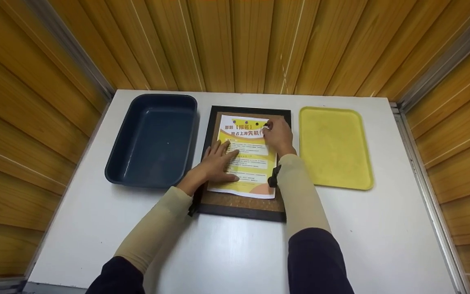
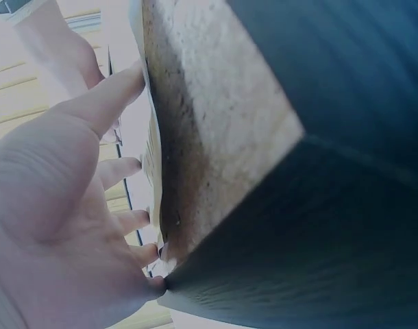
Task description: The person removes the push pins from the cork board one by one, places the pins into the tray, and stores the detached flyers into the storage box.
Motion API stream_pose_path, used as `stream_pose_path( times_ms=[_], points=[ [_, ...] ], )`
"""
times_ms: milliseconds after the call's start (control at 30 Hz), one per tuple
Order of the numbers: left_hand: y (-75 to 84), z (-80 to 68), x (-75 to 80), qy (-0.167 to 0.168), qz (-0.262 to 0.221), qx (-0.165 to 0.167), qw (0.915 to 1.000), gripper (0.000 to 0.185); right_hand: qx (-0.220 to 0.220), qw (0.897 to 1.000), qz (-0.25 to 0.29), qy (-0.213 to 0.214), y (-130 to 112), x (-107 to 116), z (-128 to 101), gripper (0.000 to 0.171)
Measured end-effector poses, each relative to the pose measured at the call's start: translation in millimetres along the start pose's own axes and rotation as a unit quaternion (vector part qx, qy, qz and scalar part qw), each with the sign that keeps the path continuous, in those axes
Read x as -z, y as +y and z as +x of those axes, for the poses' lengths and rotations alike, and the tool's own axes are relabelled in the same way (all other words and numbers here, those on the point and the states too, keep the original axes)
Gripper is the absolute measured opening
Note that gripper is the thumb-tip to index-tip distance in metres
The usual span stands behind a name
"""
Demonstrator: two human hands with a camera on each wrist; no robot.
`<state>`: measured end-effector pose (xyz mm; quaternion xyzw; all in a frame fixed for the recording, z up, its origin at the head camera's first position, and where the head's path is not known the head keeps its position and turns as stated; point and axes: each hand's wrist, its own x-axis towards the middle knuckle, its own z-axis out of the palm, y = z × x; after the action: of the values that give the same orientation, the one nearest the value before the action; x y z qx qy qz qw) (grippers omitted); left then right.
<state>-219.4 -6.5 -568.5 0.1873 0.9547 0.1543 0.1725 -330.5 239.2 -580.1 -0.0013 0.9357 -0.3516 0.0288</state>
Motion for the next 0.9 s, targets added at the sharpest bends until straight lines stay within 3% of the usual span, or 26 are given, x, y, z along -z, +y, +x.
stream_pose_path(
  times_ms=[367, 900],
  points=[
    [3.7, 0.6, 1.3, -0.008, -0.016, 0.010, 0.9998, 0.092, -0.049, 0.999, -0.013, 0.005, -7.1, -2.5, 10.6, 0.025],
    [3.7, 0.0, 2.6, -0.007, -0.019, 0.007, 0.9998, 0.093, -0.026, 0.997, -0.071, -0.034, -8.3, -3.2, 22.7, 0.018]
  ],
)
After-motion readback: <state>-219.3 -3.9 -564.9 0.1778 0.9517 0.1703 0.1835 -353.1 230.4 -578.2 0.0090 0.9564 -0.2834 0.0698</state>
